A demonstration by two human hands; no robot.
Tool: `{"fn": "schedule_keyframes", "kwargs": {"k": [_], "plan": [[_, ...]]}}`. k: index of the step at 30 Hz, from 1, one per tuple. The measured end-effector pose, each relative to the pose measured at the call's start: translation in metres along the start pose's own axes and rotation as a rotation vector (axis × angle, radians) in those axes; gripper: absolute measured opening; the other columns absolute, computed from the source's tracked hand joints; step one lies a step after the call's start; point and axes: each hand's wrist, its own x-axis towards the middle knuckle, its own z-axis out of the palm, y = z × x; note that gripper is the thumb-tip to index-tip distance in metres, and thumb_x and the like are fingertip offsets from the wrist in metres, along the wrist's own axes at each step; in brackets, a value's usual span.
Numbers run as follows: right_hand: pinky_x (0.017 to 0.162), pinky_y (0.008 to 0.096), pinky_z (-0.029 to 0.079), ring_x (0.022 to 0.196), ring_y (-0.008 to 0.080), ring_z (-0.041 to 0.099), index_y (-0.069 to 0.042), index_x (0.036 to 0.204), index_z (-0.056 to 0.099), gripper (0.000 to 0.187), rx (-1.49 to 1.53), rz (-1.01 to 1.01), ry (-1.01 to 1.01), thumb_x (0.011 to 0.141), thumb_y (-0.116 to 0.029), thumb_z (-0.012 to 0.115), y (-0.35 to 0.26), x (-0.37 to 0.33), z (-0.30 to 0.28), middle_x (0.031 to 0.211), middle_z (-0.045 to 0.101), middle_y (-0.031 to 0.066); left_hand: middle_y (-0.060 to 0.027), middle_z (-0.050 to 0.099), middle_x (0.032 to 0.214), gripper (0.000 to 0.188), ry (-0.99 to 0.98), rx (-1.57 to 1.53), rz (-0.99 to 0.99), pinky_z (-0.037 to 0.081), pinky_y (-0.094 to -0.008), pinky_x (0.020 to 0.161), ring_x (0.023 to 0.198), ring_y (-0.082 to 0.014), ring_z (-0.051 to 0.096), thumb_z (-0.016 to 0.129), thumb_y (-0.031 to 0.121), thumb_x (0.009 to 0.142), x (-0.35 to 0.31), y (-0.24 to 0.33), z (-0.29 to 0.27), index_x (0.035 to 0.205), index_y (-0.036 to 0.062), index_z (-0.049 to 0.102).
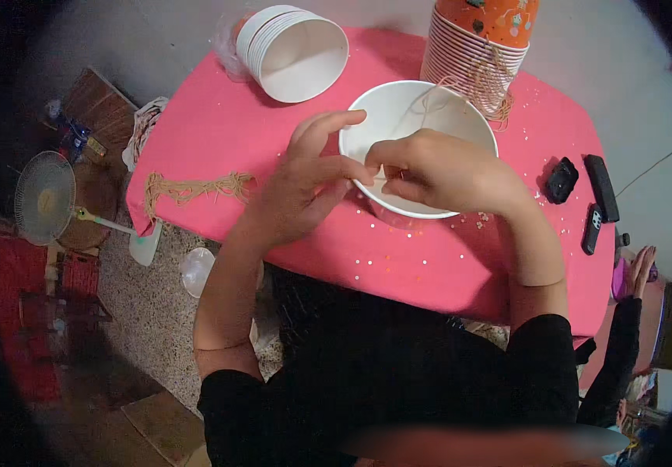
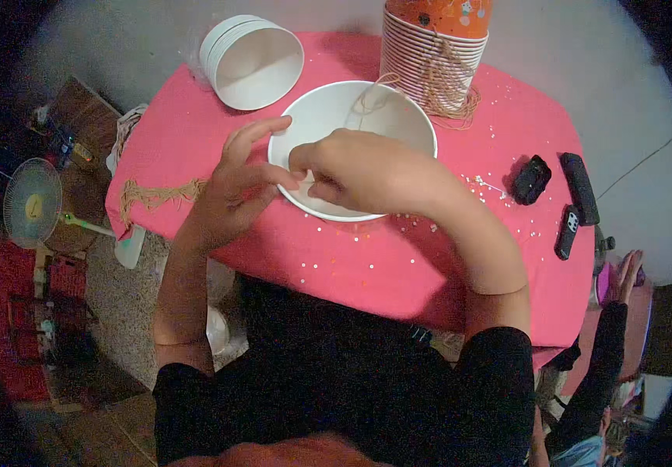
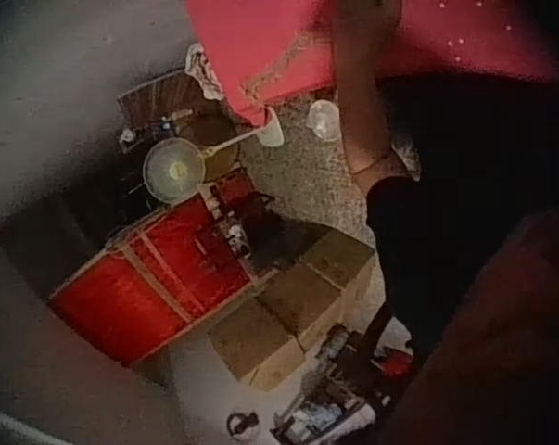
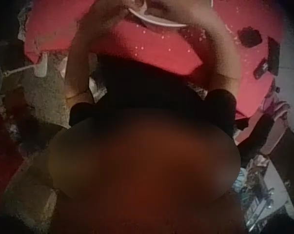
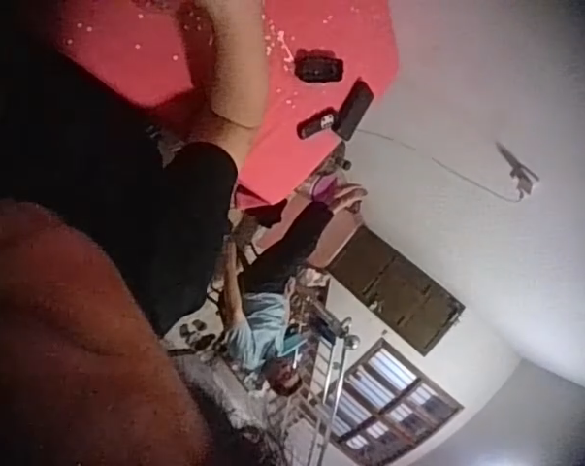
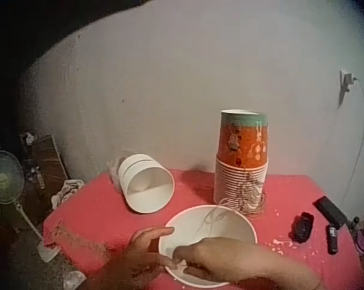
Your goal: Threading string through holes in paper buckets to assemble handles.
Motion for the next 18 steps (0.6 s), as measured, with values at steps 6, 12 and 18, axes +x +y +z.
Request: {"fn": "schedule_keyframes", "kwargs": {"k": [6, 12, 18], "plan": [[0.061, 0.037, 0.047, 0.066, 0.0295, 0.063, -0.003, 0.091, 0.061, 0.013, -0.031, -0.067, 0.127, 0.078, -0.002, 0.063, 0.002, 0.0, 0.002, 0.074, 0.065, 0.0134, -0.0137, 0.053, 0.126, 0.034, 0.263, -0.099, -0.155, 0.039, -0.0391, 0.101, 0.12, -0.0289, 0.049, 0.062, -0.008, 0.069, -0.019, 0.004, 0.014, 0.1, 0.0074, 0.061], [0.06, 0.0354, 0.047, 0.064, 0.0288, 0.063, -0.003, 0.088, 0.061, 0.008, 0.004, -0.081, 0.145, 0.08, -0.003, 0.063, 0.001, 0.003, 0.004, 0.073, 0.065, 0.0119, -0.0063, 0.062, 0.098, 0.028, 0.495, -0.325, -0.332, 0.048, -0.0291, 0.083, 0.092, -0.0167, 0.06, 0.069, -0.006, 0.073, -0.045, 0.006, 0.053, 0.098, 0.0027, 0.059], [0.059, 0.0359, 0.047, 0.064, 0.0285, 0.062, -0.004, 0.088, 0.061, 0.008, 0.006, -0.062, 0.152, 0.08, -0.004, 0.064, -0.005, 0.004, 0.006, 0.073, 0.064, 0.012, -0.0009, 0.061, 0.088, 0.01, 0.631, -0.756, -0.499, 0.047, -0.0217, 0.074, 0.082, -0.0068, 0.057, 0.063, -0.001, 0.086, -0.039, 0.009, 0.075, 0.094, 0.0014, 0.059]]}}
